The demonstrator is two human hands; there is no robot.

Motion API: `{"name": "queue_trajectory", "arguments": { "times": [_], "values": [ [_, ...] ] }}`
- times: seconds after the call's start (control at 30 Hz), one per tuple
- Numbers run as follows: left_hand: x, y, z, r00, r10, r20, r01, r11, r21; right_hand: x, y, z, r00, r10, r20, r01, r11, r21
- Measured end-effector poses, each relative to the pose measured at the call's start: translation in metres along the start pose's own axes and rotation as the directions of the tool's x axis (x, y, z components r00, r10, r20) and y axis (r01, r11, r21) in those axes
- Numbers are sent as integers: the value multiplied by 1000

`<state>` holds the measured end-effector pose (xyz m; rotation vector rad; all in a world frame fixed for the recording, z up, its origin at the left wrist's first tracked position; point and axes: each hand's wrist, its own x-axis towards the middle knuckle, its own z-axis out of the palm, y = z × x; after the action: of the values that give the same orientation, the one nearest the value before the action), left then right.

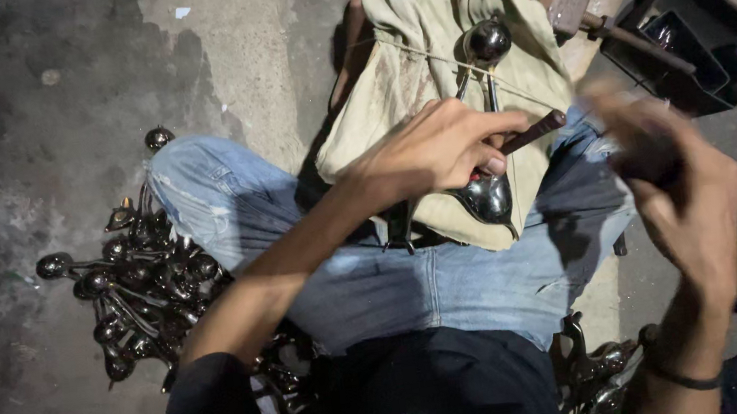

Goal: The person sits on the floor and uses a hammer and chisel to shape a dark metal object with a curved body and spherical top. They repeatedly strike the chisel to refine the object's form while holding it steady with the other hand.

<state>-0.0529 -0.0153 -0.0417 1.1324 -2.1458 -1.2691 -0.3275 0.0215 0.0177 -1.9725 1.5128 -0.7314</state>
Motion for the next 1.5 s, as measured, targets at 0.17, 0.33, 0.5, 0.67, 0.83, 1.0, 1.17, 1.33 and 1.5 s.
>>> {"name": "queue_trajectory", "arguments": {
  "times": [0.17, 0.33, 0.5, 0.67, 0.83, 1.0, 1.17, 1.33, 1.5],
  "values": [
    [1, 0, -5, 992, 121, -36, -122, 992, -16, -6, 1, -4, 998, -17, 58, 27, 981, -192],
    [-1, 2, -7, 998, 69, -6, -70, 996, -58, -6, -7, -9, 985, 65, 157, 3, 915, -403],
    [-1, 4, -13, 974, 227, -13, -227, 972, -54, -16, 3, 2, 984, 171, -50, -163, 978, 131],
    [5, 1, -14, 953, 293, 74, -294, 956, 3, -38, 30, 15, 991, -84, -103, 82, 996, -26],
    [10, -6, -12, 899, 429, 81, -429, 903, -26, -65, 47, 33, 954, -18, -299, 27, 999, 26],
    [10, 1, -13, 943, 246, 223, -226, 968, -112, -77, 31, 48, 936, -88, -342, 44, 990, -135],
    [16, 17, -20, 881, 401, 252, -425, 904, 46, -79, 23, 66, 893, 92, -440, 63, 943, 326],
    [15, 25, -24, 938, 215, 272, -229, 973, 21, -103, 48, 75, 939, -35, -342, 65, 995, 79],
    [7, 17, -21, 929, 354, 105, -348, 935, -70, -107, 88, 80, 910, 233, -343, -36, 868, 495]
  ]
}}
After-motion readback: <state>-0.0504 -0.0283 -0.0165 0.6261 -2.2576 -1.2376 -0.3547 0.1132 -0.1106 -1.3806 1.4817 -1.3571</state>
